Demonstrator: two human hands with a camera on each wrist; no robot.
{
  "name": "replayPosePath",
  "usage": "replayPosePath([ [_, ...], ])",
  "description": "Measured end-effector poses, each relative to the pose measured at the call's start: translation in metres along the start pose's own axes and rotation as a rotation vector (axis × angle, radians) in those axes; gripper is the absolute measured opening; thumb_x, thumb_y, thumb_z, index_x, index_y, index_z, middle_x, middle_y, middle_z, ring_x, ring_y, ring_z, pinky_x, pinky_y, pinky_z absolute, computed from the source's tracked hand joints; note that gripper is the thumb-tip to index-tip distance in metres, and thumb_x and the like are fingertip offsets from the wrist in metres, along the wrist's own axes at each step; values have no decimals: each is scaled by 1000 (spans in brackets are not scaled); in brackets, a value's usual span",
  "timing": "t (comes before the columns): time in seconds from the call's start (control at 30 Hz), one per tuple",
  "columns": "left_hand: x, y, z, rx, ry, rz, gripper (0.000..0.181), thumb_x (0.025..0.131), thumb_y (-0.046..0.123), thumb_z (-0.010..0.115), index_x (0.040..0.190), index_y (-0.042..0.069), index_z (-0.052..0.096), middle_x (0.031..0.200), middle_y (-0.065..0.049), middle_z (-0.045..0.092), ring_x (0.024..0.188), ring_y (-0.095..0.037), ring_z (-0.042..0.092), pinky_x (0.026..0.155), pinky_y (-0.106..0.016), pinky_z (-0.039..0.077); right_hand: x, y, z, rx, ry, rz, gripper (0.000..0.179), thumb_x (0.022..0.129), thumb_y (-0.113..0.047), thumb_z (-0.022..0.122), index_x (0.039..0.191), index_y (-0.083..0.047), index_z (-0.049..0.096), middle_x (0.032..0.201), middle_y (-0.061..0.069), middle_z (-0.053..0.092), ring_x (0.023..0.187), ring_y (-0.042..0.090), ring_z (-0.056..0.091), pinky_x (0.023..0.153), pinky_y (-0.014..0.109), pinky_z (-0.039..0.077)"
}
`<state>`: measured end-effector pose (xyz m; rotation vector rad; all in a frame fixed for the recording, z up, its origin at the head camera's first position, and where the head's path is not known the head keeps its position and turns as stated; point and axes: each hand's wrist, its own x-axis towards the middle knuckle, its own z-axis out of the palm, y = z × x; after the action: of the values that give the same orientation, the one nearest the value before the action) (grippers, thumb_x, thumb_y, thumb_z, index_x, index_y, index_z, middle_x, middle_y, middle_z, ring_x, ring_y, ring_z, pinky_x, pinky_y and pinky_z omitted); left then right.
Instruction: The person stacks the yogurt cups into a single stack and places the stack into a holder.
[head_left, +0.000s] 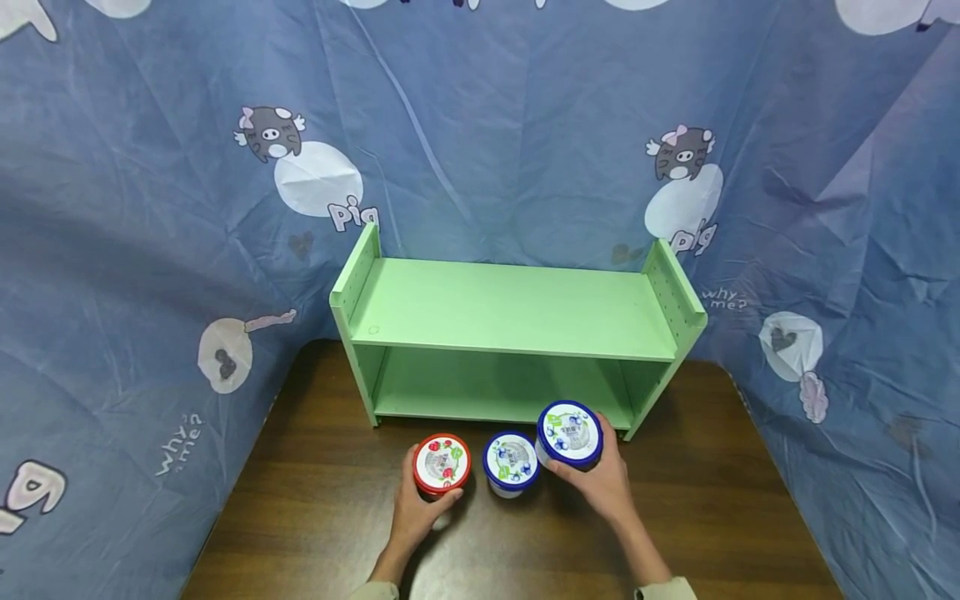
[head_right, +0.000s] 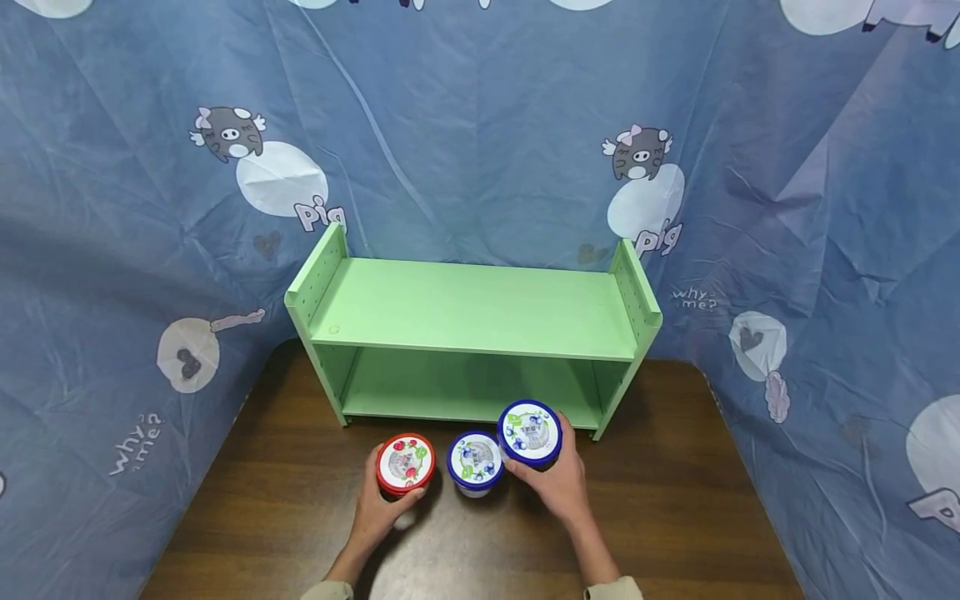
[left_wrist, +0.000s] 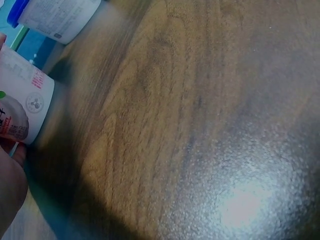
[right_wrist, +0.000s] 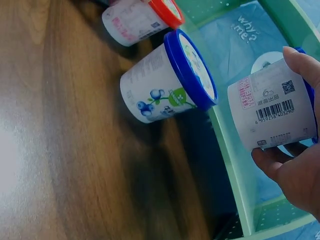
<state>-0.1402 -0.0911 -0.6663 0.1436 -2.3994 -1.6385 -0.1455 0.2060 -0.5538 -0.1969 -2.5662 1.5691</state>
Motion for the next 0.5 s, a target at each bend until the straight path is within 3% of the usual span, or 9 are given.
replayPosePath([
  [0.5,-1,0,0,-3,-12,-21,110,65,26,94,154,7,31,144,-22,55,131,-33,54,107,-54,44,4,-12,21,32,-76,-11,111,67,-30,93,156,-15,28,143,22,54,129,39,55,108,58,43],
])
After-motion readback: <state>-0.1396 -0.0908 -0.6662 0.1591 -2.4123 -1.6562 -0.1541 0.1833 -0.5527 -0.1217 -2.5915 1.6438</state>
